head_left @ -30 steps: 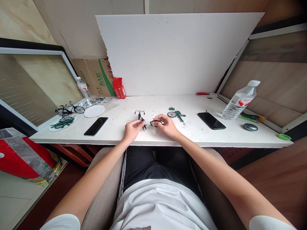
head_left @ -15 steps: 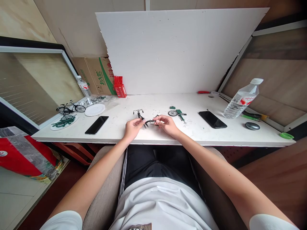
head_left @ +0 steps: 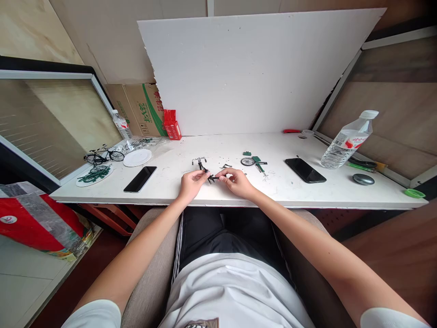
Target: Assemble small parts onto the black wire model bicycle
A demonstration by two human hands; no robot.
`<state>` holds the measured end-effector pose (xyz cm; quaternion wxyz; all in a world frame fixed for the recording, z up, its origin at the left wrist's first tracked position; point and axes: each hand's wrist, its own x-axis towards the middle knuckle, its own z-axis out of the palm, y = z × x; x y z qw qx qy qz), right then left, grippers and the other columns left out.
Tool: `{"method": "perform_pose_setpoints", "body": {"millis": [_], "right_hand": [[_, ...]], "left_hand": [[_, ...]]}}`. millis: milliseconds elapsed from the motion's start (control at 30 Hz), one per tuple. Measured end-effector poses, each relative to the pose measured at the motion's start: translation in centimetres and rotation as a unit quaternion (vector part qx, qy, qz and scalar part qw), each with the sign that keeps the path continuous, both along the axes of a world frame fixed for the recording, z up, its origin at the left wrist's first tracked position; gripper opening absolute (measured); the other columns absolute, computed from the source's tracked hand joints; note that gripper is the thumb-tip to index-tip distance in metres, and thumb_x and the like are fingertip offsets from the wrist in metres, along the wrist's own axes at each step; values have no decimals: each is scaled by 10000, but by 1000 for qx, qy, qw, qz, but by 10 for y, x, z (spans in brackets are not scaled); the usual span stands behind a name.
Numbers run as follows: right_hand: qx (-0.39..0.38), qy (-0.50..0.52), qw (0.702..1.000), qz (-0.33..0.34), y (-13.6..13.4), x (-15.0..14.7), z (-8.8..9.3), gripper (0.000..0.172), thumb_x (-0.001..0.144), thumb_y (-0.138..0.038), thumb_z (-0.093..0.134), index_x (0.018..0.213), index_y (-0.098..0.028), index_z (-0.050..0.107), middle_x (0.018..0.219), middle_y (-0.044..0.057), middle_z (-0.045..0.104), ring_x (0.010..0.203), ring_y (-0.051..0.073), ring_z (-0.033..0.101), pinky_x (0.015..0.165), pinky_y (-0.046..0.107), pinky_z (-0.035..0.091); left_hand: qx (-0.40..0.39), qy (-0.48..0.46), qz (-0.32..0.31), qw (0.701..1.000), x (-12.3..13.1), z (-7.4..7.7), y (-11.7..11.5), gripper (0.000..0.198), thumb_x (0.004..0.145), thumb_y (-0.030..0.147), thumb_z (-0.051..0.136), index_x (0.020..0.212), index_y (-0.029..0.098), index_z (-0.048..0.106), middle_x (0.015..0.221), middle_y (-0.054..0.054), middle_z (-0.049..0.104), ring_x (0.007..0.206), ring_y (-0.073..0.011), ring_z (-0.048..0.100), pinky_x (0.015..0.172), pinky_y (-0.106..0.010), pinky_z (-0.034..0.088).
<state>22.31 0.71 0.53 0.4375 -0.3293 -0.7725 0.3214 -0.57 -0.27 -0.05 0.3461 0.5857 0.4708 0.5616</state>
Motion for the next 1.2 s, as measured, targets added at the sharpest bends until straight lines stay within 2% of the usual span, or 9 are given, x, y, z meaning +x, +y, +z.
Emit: {"method": "perform_pose_setpoints", "body": {"millis": [267, 433, 700, 833, 967, 1200], "right_hand": [[90, -36, 995, -35, -6, -4, 5, 255, 1072, -416, 616, 1097, -249, 807, 1086, 93, 813, 1013, 259, 724, 675, 330, 544], [105, -40, 993, -36, -8, -5, 5, 229, 1070, -365, 617, 1103, -241, 806, 1072, 92, 818, 1014, 254, 722, 658, 319, 555], [124, -50, 990, -54, -6, -6, 2, 222, 1069, -379, 640, 1104, -231, 803, 1098, 88, 828, 947, 237, 772, 699, 329, 587], [180, -77, 980, -42, -4, -5, 0, 208, 1091, -312, 599, 1119, -229, 787, 1049, 90, 810, 925, 240, 742, 775, 370, 591], [244, -95, 964, -39, -2, -4, -5, 240, 1104, -254, 540, 1115, -234, 779, 1034, 107, 778, 988, 268, 694, 858, 425, 586], [256, -106, 959, -54, -5, -6, -4, 210, 1102, -297, 575, 1142, -244, 774, 1005, 98, 765, 958, 266, 662, 844, 414, 564]], "left_hand": [[22, 27, 21, 999, -2, -9, 4, 479, 767, 585, 903, 975, 155, 871, 958, -116, 837, 831, -247, 738, 774, -352, 576], [14, 17, 22, 1000, -3, -13, 9, 492, 758, 582, 912, 985, 149, 863, 926, -115, 824, 797, -236, 725, 737, -344, 563], [29, 11, 14, 999, -3, -10, 8, 441, 752, 533, 920, 966, 150, 870, 980, -126, 828, 819, -235, 726, 752, -350, 569], [23, 15, 1, 1000, -3, -10, 7, 449, 771, 532, 905, 998, 145, 873, 1001, -133, 834, 842, -246, 742, 773, -363, 580], [36, 33, -6, 999, -3, -8, 5, 442, 783, 530, 902, 1012, 153, 876, 1028, -137, 834, 874, -257, 758, 796, -374, 591], [41, 52, -32, 997, -4, -6, 3, 428, 816, 535, 879, 1036, 168, 876, 1054, -138, 827, 919, -261, 764, 832, -379, 599]]}}
